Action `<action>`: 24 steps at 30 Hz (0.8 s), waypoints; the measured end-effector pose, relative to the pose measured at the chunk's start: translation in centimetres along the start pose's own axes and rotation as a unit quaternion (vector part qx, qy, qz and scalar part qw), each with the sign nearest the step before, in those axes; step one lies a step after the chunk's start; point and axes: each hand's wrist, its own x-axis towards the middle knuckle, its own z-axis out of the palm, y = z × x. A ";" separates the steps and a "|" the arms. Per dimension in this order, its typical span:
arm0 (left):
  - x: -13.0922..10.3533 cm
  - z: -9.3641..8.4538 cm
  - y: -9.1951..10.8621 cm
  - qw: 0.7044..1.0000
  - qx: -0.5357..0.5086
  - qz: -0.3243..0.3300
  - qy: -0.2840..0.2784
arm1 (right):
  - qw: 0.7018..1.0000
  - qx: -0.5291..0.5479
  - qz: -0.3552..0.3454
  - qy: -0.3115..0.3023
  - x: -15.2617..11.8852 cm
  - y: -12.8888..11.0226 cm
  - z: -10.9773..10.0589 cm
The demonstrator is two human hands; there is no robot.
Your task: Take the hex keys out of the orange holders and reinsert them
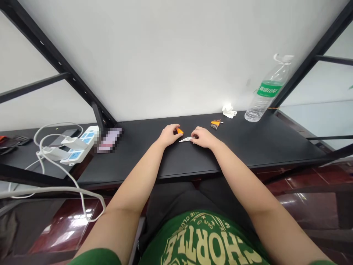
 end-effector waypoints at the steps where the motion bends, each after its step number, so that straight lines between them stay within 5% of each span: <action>1: 0.0 0.0 0.0 1.000 0.001 0.001 0.000 | 1.000 0.000 -0.002 -0.002 0.1 -0.1 0.2; 15: 0.2 0.1 -0.6 0.998 -0.011 0.061 0.012 | 0.997 -0.036 0.040 0.060 0.2 1.1 0.0; 24: 0.3 0.8 -0.4 0.995 0.025 0.075 0.053 | 0.991 -0.128 -0.025 0.043 -0.2 -0.6 0.4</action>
